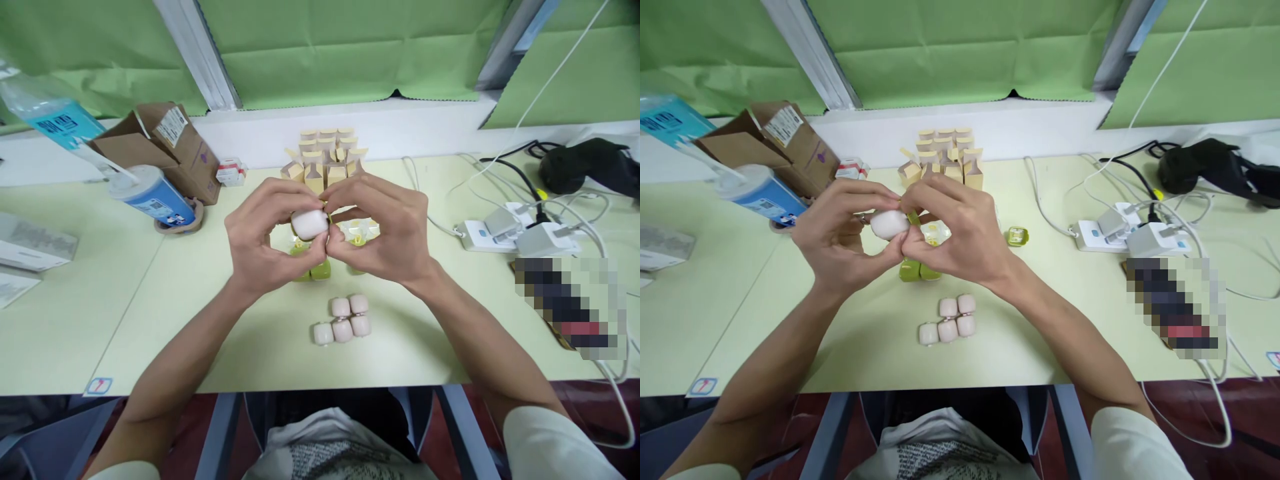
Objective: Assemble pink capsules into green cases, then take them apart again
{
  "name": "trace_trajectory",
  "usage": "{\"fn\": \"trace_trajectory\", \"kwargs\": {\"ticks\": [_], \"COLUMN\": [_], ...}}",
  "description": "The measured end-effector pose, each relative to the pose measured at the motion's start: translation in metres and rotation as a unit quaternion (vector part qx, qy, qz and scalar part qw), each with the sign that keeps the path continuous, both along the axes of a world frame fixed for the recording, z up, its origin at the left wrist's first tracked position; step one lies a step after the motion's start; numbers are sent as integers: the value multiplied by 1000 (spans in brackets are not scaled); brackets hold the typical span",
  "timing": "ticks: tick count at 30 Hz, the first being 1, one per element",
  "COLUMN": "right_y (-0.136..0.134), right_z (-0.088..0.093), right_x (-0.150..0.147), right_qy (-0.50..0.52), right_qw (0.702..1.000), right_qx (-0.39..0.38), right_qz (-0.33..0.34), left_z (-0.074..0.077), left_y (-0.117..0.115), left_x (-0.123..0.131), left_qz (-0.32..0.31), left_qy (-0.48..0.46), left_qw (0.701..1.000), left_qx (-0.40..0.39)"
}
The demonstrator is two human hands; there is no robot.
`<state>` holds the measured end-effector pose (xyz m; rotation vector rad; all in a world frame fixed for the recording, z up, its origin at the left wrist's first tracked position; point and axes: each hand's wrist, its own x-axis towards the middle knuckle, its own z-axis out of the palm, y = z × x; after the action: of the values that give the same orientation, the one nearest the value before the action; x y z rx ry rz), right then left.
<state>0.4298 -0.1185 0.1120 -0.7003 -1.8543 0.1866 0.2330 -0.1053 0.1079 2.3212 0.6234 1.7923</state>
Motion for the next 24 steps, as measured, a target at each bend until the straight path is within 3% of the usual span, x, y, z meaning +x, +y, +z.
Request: {"fn": "trace_trajectory", "kwargs": {"ticks": [8, 18, 24], "right_y": [-3, -2, -1], "right_z": [3, 4, 6], "right_x": [2, 2, 6], "right_qy": [17, 33, 32], "right_qw": [1000, 999, 999], "right_qx": [-8, -7, -31], "right_qz": [8, -15, 0], "left_z": [0, 0, -2], "left_y": [3, 14, 8], "left_x": [-6, -8, -5], "left_qz": [-13, -42, -15], "left_qy": [-28, 28, -6], "left_qw": [990, 998, 992], "left_qx": [-140, -33, -123]}}
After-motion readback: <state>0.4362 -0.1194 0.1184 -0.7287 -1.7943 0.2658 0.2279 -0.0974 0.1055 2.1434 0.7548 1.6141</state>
